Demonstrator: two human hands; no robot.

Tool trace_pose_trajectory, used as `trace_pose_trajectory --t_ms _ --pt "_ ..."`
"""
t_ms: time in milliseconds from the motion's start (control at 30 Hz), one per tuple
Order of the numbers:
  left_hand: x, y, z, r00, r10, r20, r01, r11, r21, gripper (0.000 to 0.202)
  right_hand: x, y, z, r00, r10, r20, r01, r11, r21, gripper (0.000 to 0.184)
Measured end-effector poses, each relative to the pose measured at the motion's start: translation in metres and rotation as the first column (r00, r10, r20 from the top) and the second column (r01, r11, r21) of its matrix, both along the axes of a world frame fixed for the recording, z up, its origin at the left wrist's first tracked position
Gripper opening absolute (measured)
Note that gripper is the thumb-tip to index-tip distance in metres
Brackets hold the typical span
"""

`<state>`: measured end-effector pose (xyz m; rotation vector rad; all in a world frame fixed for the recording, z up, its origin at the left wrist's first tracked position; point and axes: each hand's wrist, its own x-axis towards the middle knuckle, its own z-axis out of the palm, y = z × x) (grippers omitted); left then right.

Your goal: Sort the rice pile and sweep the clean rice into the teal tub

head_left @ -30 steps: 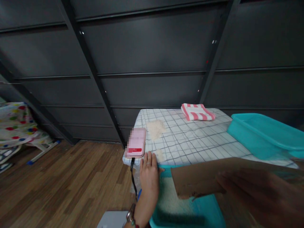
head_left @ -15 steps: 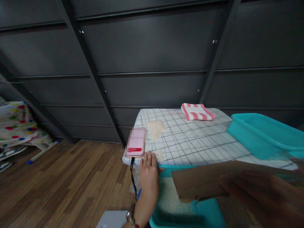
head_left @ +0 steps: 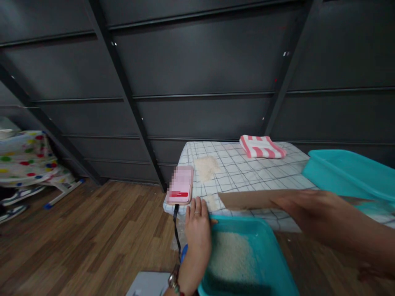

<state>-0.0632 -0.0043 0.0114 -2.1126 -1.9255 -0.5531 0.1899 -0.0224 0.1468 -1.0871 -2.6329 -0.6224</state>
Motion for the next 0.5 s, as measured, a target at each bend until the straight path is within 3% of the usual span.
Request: trace_pose_trajectory --t_ms 100,200,500 --pt "0.0 -0.001 0.004 1.0 -0.005 -0.001 0.005 1.0 -0.011 0.042 -0.019 0.043 0.017 0.99 0.118 0.07 -0.12 0.993 0.015 0.033" --pt "0.0 -0.001 0.003 1.0 -0.002 0.015 0.002 1.0 0.0 0.043 -0.035 0.068 0.021 0.99 0.091 0.108 -0.089 0.996 -0.022 0.03" --pt "0.003 0.0 -0.014 0.965 0.017 0.263 -0.043 0.995 0.094 0.076 -0.053 0.092 0.007 0.98 0.158 0.12 -0.144 0.983 -0.114 0.031"
